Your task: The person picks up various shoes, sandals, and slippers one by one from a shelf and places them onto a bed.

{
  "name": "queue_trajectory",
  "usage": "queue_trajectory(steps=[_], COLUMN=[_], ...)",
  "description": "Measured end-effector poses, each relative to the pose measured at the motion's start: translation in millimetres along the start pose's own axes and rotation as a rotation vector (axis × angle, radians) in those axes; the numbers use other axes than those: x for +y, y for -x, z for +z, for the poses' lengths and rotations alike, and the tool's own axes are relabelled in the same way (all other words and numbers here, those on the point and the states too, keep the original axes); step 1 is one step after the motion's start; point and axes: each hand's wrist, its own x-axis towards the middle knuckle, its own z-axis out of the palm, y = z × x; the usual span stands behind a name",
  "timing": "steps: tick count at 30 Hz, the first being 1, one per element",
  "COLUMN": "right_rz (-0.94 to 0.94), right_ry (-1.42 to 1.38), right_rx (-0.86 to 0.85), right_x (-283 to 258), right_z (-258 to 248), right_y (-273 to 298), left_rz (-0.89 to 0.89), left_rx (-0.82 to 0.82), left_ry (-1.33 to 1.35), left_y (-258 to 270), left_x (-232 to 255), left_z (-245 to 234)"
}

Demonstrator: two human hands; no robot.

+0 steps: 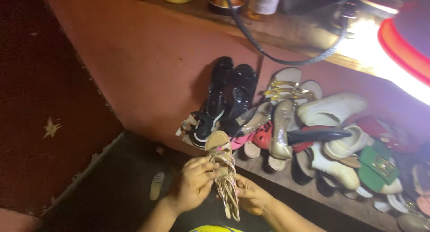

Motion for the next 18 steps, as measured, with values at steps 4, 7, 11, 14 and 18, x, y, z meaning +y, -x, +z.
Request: queue_trajectory(steps=[4, 7, 11, 14, 18], right_rz=[0.008, 0.008, -0.028, 0.045, 0.047], right_ry=[-0.028, -0.041, -0.015, -0.023, -0.046], right_rx=[-0.068, -0.061, -0.062, -0.041, -0.083], right_x=[16, 25, 36, 41, 38], right_z=[9, 15, 14, 9, 14], right_y=[-18, -32, -44, -49, -48], left_rz=[-0.125, -0.231, -0.412, -0.491, -0.619], left_rx=[-0.027, 0.048, 0.04, 0.041, 0.074], left_ry=[0.154, 0.294, 0.377, 0.375, 0.327], left_y=[31, 49, 71, 82, 90], left_x=[5, 12, 18, 19, 32], left_z=[-17, -21, -19, -13, -4])
